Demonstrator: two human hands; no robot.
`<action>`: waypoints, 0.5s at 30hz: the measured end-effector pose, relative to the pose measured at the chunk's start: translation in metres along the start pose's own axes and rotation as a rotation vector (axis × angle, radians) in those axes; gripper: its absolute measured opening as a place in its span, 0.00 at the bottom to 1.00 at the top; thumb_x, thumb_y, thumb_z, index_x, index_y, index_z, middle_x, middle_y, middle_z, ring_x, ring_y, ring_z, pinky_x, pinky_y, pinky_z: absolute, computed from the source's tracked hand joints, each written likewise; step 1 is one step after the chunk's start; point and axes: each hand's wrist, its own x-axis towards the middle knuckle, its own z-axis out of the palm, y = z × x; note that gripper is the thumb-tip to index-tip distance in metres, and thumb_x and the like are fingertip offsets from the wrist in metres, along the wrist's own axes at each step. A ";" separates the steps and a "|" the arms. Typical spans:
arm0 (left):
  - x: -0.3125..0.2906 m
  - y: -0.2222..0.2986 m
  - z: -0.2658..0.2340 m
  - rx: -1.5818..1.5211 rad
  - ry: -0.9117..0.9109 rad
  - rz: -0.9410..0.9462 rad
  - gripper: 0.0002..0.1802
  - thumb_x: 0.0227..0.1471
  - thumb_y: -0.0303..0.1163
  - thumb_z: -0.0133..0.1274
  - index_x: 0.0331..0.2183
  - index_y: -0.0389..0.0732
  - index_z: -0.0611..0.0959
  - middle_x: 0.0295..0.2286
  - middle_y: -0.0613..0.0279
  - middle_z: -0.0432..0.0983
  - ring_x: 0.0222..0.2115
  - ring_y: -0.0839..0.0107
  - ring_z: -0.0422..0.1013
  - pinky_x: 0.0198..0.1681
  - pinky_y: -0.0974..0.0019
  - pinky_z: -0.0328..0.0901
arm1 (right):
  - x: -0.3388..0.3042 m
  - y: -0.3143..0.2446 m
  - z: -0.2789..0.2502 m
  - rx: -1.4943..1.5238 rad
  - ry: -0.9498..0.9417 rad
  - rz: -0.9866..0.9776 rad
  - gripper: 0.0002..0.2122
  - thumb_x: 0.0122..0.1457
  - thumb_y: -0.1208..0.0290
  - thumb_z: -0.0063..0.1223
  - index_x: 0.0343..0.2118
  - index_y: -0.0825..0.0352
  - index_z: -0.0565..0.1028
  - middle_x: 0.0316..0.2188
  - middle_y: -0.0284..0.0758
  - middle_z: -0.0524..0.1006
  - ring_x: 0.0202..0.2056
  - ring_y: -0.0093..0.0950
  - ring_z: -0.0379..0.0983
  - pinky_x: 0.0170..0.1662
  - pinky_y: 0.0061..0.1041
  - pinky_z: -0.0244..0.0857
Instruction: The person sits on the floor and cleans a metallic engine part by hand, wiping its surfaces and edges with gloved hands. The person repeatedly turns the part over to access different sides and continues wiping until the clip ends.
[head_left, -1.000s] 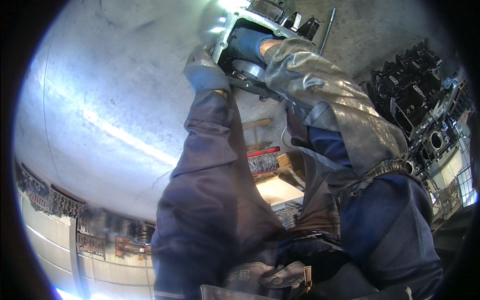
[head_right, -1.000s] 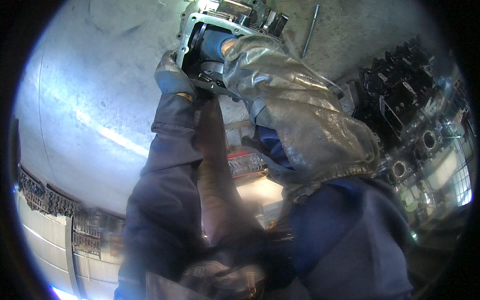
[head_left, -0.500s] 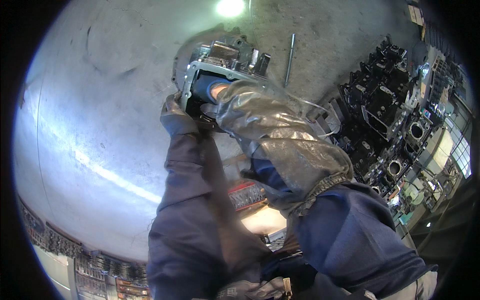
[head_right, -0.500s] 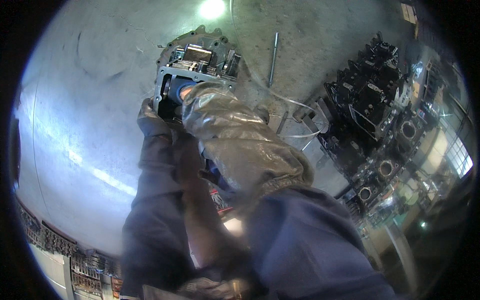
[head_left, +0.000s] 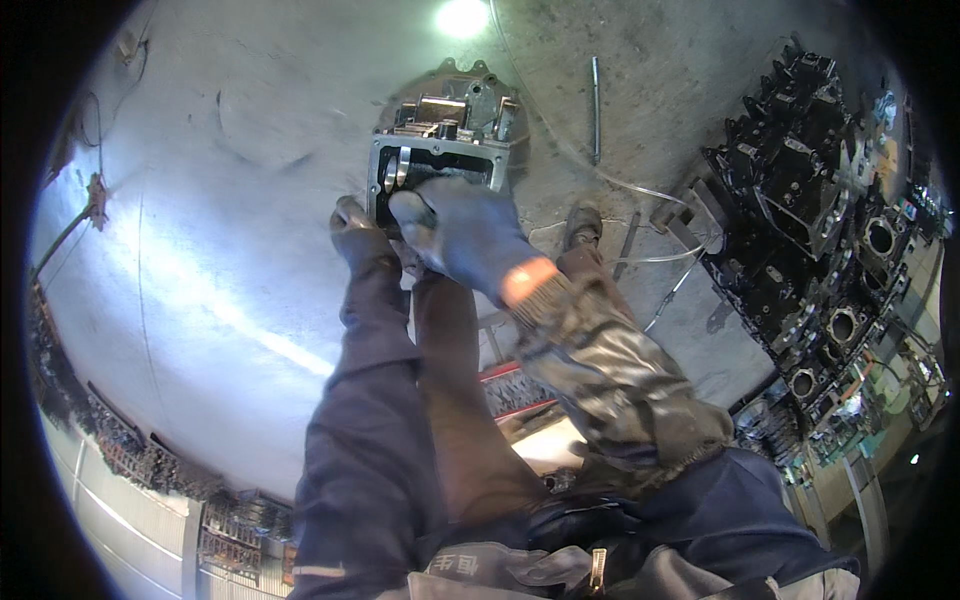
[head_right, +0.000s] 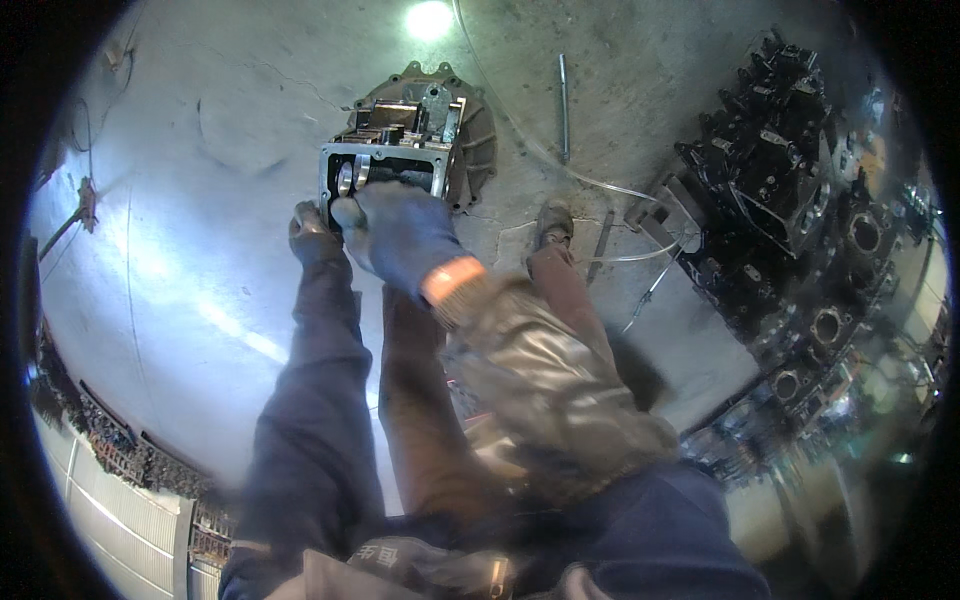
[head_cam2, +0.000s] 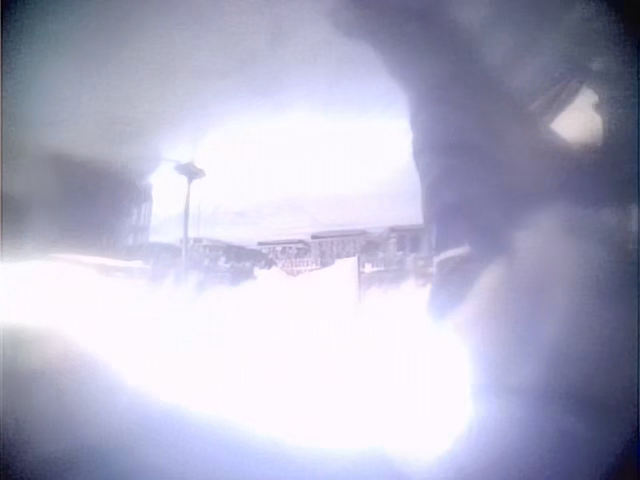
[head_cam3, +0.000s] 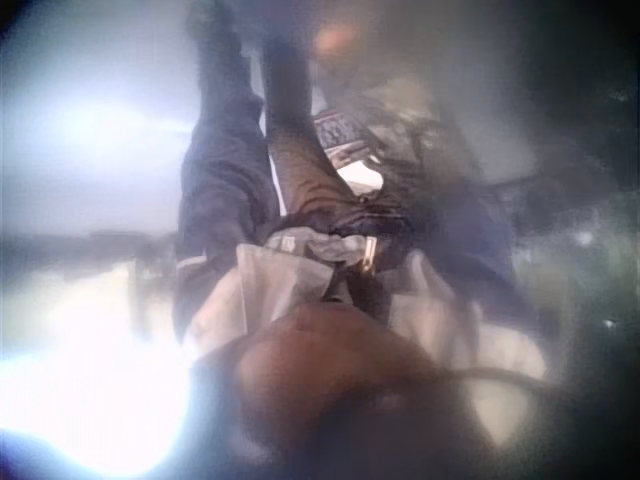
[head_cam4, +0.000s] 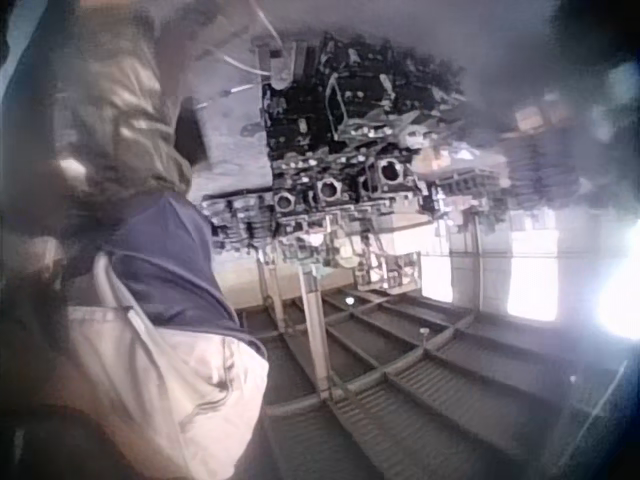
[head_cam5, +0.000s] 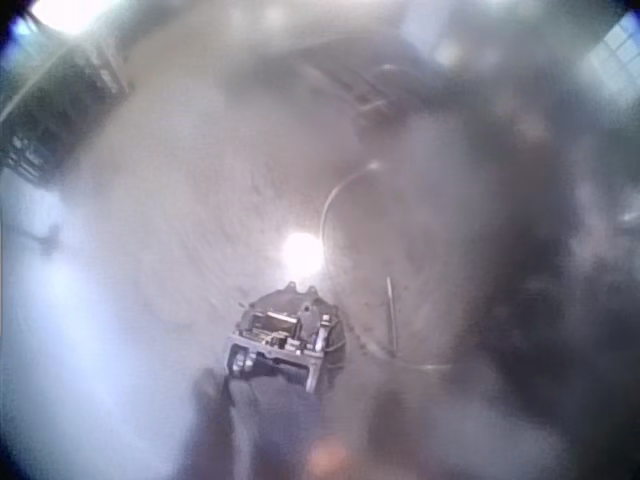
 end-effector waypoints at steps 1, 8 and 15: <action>-0.017 0.006 -0.003 0.230 0.134 0.256 0.18 0.64 0.38 0.51 0.44 0.31 0.83 0.40 0.48 0.81 0.39 0.56 0.78 0.45 0.58 0.73 | -0.015 0.010 -0.006 0.037 0.056 -0.031 0.13 0.61 0.58 0.57 0.39 0.61 0.83 0.38 0.41 0.82 0.41 0.44 0.81 0.48 0.41 0.74; -0.147 0.025 0.033 0.611 -0.140 0.983 0.27 0.54 0.40 0.63 0.52 0.36 0.79 0.47 0.46 0.80 0.46 0.49 0.77 0.56 0.49 0.69 | -0.085 0.129 -0.036 0.937 -0.027 0.254 0.15 0.63 0.67 0.63 0.48 0.68 0.77 0.41 0.36 0.82 0.39 0.26 0.80 0.43 0.25 0.74; -0.142 0.009 0.081 0.918 0.077 0.985 0.25 0.47 0.46 0.69 0.41 0.40 0.83 0.27 0.51 0.78 0.30 0.51 0.77 0.49 0.45 0.71 | -0.089 0.202 -0.006 1.182 0.010 0.327 0.17 0.66 0.70 0.60 0.53 0.73 0.73 0.44 0.36 0.81 0.44 0.25 0.79 0.50 0.21 0.72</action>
